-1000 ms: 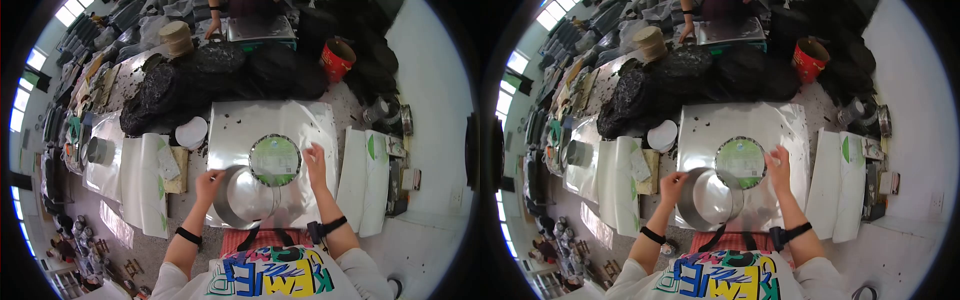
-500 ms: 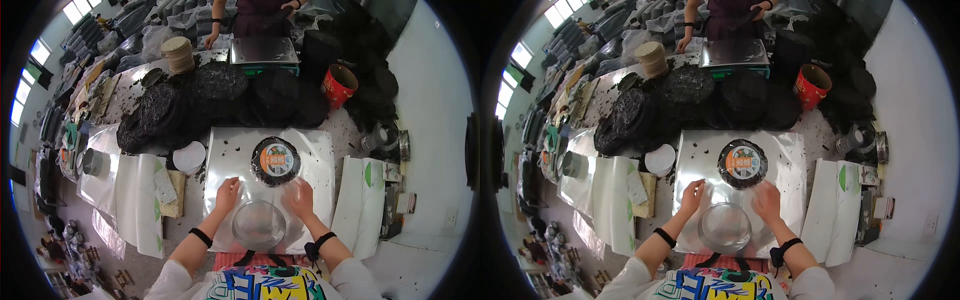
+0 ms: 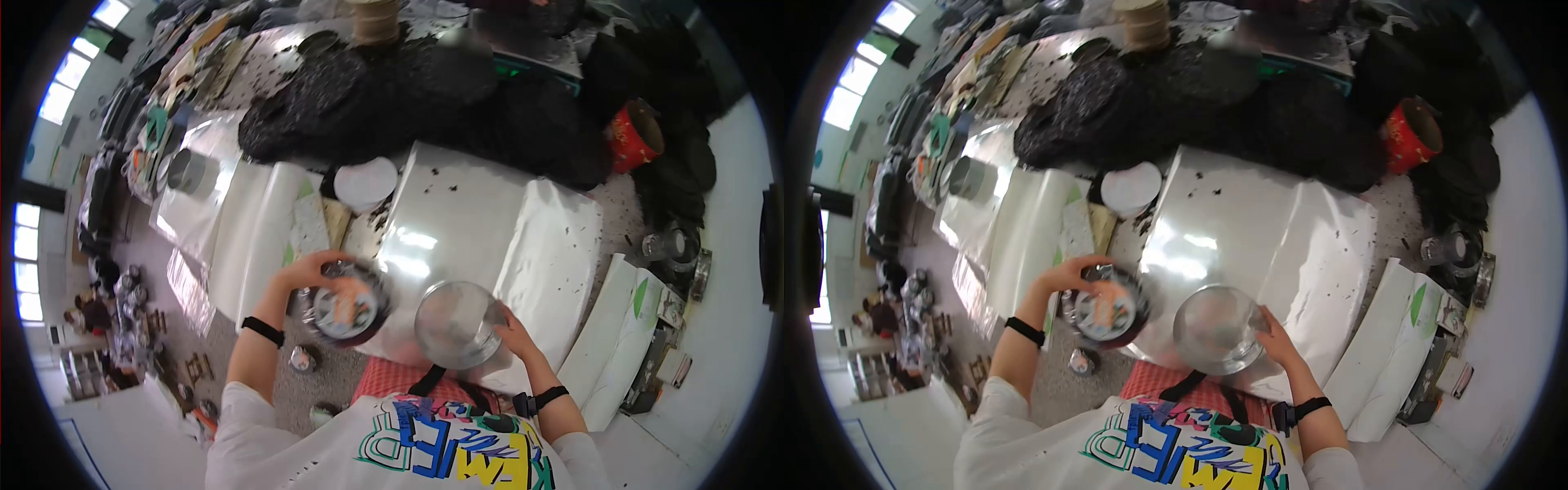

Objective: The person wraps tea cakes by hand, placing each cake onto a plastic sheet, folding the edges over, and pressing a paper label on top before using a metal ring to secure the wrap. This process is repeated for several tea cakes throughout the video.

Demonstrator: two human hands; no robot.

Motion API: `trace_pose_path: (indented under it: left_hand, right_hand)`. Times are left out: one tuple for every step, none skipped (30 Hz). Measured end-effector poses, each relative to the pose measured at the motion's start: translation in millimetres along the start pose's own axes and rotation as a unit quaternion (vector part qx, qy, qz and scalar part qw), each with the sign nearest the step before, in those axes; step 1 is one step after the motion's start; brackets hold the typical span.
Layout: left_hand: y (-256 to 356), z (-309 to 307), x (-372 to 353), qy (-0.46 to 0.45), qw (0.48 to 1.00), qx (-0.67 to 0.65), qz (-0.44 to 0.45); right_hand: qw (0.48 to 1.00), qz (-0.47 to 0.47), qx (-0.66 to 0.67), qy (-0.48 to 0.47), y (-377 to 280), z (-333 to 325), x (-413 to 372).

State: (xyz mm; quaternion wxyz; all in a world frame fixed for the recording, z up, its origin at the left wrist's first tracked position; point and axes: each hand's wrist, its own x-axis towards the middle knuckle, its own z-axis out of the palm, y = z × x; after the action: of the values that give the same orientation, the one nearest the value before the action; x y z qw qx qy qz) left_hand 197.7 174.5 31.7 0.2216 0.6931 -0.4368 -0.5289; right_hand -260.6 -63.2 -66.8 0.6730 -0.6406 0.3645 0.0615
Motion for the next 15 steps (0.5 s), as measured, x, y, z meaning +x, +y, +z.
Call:
trace_pose_path:
  left_hand:
    - [-13,6,-31,-0.075,0.995,0.051,-0.045]
    - [-25,21,-49,-0.113,0.987,0.059,-0.095]
    - [-36,37,-61,-0.150,0.976,0.069,-0.140]
    - [-40,58,-63,-0.113,0.982,0.051,-0.145]
    - [-37,82,-59,-0.048,0.987,0.090,-0.125]
    - [-33,104,-51,0.016,0.986,0.129,-0.101]
    - [-38,125,-36,0.009,0.986,0.165,0.030]
    - [-39,141,-25,0.005,0.967,0.197,0.162]
    - [-40,157,-24,0.006,0.966,0.193,0.170]
    - [-36,172,-22,0.017,0.952,0.237,0.194]
    - [-31,184,-18,0.032,0.931,0.287,0.222]
    - [-56,196,-11,0.018,0.949,0.232,0.210]
    - [-66,204,-8,0.029,0.955,0.216,0.202]
    - [-90,216,-2,0.033,0.965,0.197,0.172]
    - [-102,217,5,-0.019,0.974,0.158,0.164]
  right_hand:
    - [0.998,-0.021,-0.028,0.049,12,8,2]
    - [0.993,-0.045,-0.056,0.099,17,15,3]
    - [0.987,-0.045,-0.091,0.125,19,20,6]
    - [0.989,-0.049,-0.079,0.114,13,20,5]
    - [0.990,-0.052,-0.066,0.109,4,18,1]
    - [0.992,-0.057,-0.020,0.115,-2,13,-3]
    - [0.990,-0.063,0.024,0.123,-10,7,-8]
    - [0.983,-0.065,0.057,0.160,-26,2,-17]
    - [0.973,-0.093,0.038,0.210,1,-15,-14]
    - [0.958,-0.081,0.115,0.250,-2,-19,-20]
    - [0.934,-0.078,0.191,0.291,-9,-28,-23]
    - [0.933,-0.059,0.165,0.315,21,-43,-19]
    - [0.925,-0.054,0.142,0.349,74,-61,-7]
    - [0.929,-0.050,0.105,0.350,124,-79,7]
    - [0.924,-0.075,0.002,0.374,232,-102,48]
